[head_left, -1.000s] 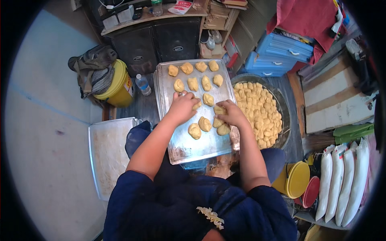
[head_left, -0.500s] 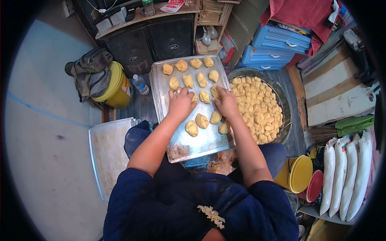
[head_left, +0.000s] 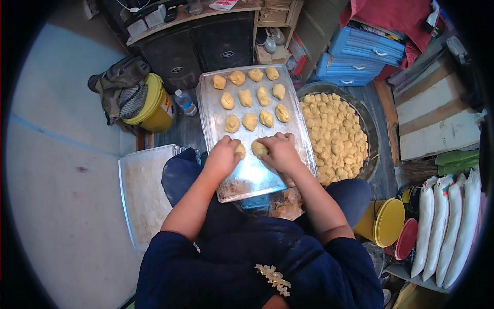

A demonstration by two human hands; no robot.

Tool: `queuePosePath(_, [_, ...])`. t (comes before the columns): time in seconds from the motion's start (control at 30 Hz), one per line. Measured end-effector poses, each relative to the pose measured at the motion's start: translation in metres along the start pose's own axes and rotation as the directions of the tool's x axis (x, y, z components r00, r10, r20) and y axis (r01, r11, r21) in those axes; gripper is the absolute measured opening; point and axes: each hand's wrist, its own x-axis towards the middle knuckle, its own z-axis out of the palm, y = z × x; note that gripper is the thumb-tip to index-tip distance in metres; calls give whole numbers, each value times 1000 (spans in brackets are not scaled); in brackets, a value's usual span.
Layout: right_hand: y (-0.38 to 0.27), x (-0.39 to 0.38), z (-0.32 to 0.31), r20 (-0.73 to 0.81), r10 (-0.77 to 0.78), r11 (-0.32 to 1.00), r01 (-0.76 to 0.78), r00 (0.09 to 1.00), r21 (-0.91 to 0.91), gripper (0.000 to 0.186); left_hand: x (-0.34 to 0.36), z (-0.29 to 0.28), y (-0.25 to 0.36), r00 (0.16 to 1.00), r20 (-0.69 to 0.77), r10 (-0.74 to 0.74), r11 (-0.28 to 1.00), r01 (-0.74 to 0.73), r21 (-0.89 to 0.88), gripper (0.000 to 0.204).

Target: The person places a baking tray on their lap, takes dough portions from a large bowl by hand, and arranges them in rows across the tray before setting the filled tray aside and repeating the process with another tray.

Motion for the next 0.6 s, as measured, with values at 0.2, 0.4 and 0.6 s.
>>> queuePosePath(0.2, [-3,-10,2,-279,20,1000,-15,960,20,47,-4,5,-4,986,-161,48,997,-39,62,38])
queuePosePath(0.4, [42,-7,2,-81,229,935,-196,970,296,40,6,13,24,932,-108,345,925,-318,207,36])
queuePosePath(0.6, [43,-18,-4,-134,285,858,-191,949,477,43,14,17,43,970,-90,225,935,-189,300,33])
